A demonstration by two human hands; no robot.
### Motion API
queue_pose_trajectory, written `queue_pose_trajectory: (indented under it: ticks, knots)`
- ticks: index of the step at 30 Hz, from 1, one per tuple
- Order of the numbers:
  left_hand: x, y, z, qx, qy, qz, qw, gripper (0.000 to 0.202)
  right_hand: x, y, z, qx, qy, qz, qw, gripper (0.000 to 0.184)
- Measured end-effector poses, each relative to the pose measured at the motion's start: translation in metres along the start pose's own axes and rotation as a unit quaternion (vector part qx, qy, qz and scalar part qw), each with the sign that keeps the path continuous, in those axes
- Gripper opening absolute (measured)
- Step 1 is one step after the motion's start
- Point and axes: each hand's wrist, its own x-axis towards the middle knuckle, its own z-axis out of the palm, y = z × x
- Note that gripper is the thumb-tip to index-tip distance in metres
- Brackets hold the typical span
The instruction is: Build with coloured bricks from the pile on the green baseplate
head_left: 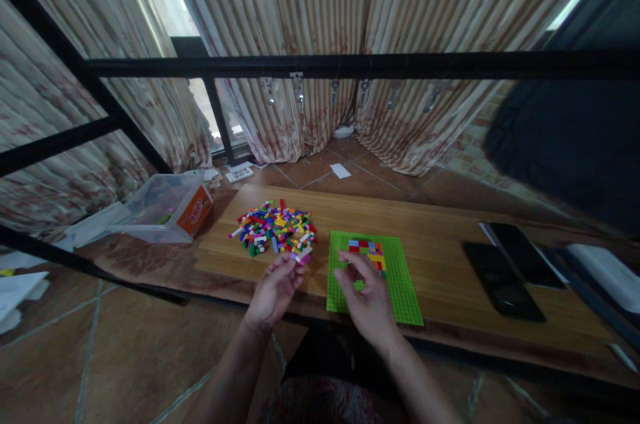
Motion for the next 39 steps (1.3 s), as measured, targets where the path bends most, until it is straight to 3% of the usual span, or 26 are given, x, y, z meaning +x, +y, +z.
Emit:
queue_pose_trajectory:
  ticks: [4, 6, 10, 17, 24, 30, 35, 39]
  knots:
    - [-0.007, 0.001, 0.002, 0.010, -0.067, -0.010, 0.998, 0.021, 0.013, -0.017, 0.035, 0.206, -0.061, 0.127, 0.968, 0.039]
    - [-0.009, 0.004, 0.000, 0.030, -0.085, -0.013, 0.996, 0.021, 0.017, -0.018, 0.044, 0.255, -0.082, 0.157, 0.951, 0.036]
    - [-0.010, 0.011, -0.003, 0.049, -0.094, -0.019, 0.994, 0.028, 0.020, -0.018, 0.050, 0.261, -0.080, 0.173, 0.946, 0.028]
    - [-0.002, 0.014, -0.003, 0.234, -0.049, 0.001, 0.971, 0.027, 0.021, -0.004, 0.063, 0.187, -0.085, 0.157, 0.966, 0.022]
    - [0.012, 0.005, -0.007, 0.142, 0.037, -0.018, 0.989, 0.024, 0.028, 0.010, 0.075, 0.119, -0.107, 0.118, 0.980, 0.014]
    - [0.025, 0.013, -0.007, 0.095, 0.110, -0.050, 0.988, 0.021, 0.035, 0.007, 0.077, 0.172, -0.105, 0.118, 0.972, 0.016]
    - [0.029, 0.017, -0.008, 0.051, 0.119, -0.061, 0.990, 0.008, 0.036, 0.007, 0.080, 0.284, -0.029, 0.190, 0.939, 0.024]
    - [0.024, 0.013, -0.003, 0.026, 0.072, -0.049, 0.996, 0.013, 0.034, 0.008, 0.090, 0.344, 0.029, 0.229, 0.910, 0.028]
